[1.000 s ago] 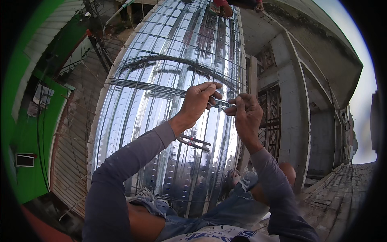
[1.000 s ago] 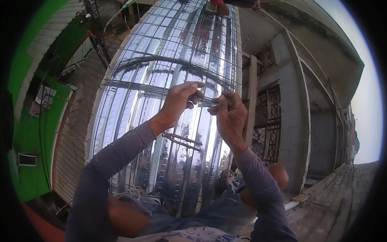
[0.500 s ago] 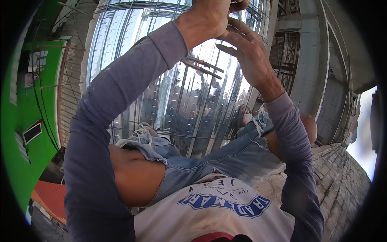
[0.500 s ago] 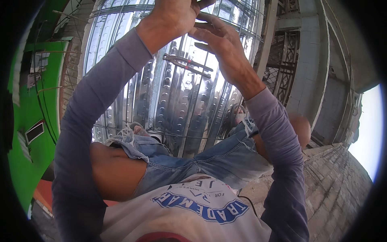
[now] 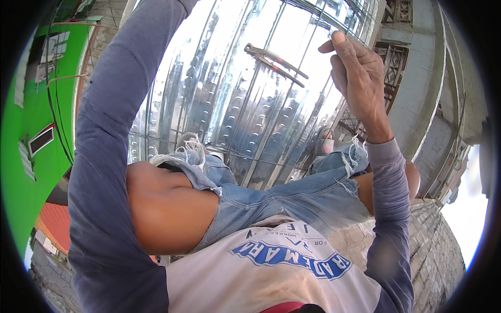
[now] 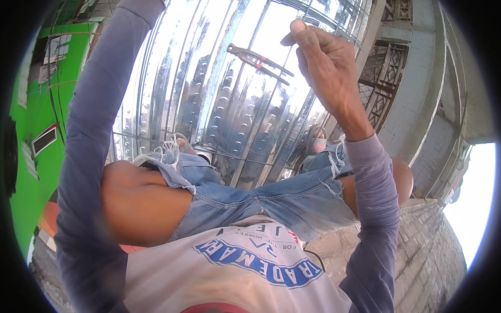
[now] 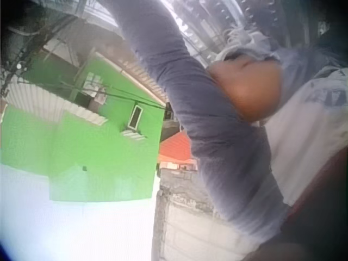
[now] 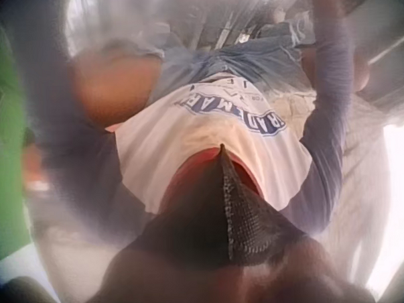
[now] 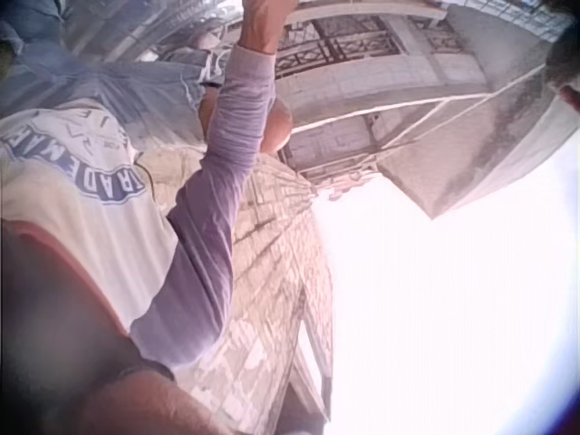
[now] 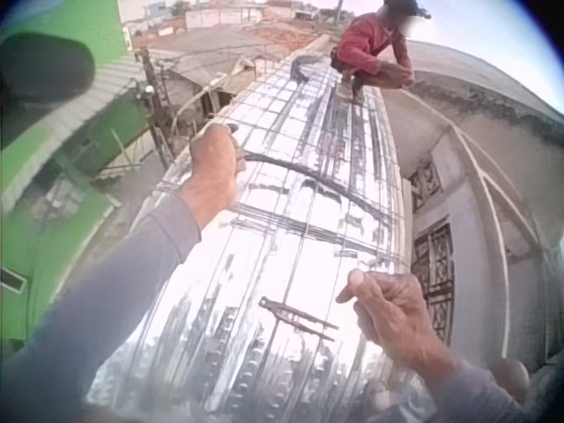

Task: The person uses pliers to twist and secure wire ties at the intersections of a metal grid structure. They repeatedly position the wires and twist them to fasten the grid components together.

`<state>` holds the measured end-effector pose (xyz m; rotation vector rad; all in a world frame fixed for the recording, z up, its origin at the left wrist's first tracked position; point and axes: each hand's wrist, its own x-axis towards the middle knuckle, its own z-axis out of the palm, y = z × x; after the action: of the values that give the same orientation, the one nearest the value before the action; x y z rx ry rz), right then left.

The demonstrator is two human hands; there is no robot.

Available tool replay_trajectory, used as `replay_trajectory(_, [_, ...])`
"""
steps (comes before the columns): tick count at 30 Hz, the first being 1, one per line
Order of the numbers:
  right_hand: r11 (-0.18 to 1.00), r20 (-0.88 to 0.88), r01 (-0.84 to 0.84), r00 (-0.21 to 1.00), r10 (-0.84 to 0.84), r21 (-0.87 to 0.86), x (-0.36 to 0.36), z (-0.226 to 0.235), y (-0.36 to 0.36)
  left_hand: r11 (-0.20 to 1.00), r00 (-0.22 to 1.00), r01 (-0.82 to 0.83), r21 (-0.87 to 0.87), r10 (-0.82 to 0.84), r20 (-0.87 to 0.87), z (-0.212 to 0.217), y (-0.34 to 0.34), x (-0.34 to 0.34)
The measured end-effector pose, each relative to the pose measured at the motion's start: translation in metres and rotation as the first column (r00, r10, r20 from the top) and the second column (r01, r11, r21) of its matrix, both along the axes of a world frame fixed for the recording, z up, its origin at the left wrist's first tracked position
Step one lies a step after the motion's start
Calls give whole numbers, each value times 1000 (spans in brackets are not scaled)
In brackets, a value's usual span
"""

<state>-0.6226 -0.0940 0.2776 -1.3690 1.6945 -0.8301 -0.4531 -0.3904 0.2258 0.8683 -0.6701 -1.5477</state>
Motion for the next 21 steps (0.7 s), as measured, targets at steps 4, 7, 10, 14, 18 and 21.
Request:
replay_trajectory(4, [972,4,-142,990,144,185,20,-21,15,944,946,324,-55,-324,18,-12,-50,88])
replay_trajectory(7, [901,-200,-245,922,330,357,21,-65,27,780,534,584,225,-578,618,10,-21,169])
replay_trajectory(10, [868,-520,-400,695,497,295,23,-112,33,559,270,819,-129,-178,946,-98,10,302])
replay_trajectory(14, [826,-654,-430,513,555,364,53,-136,17,950,-331,160,268,-205,921,-157,128,343])
replay_trajectory(18, [812,-756,-437,353,551,387,82,-181,18,969,-219,-50,242,-247,944,-172,191,302])
replay_trajectory(21, [817,-806,-436,281,522,377,87,-212,24,988,-207,-154,12,-44,977,-205,223,287])
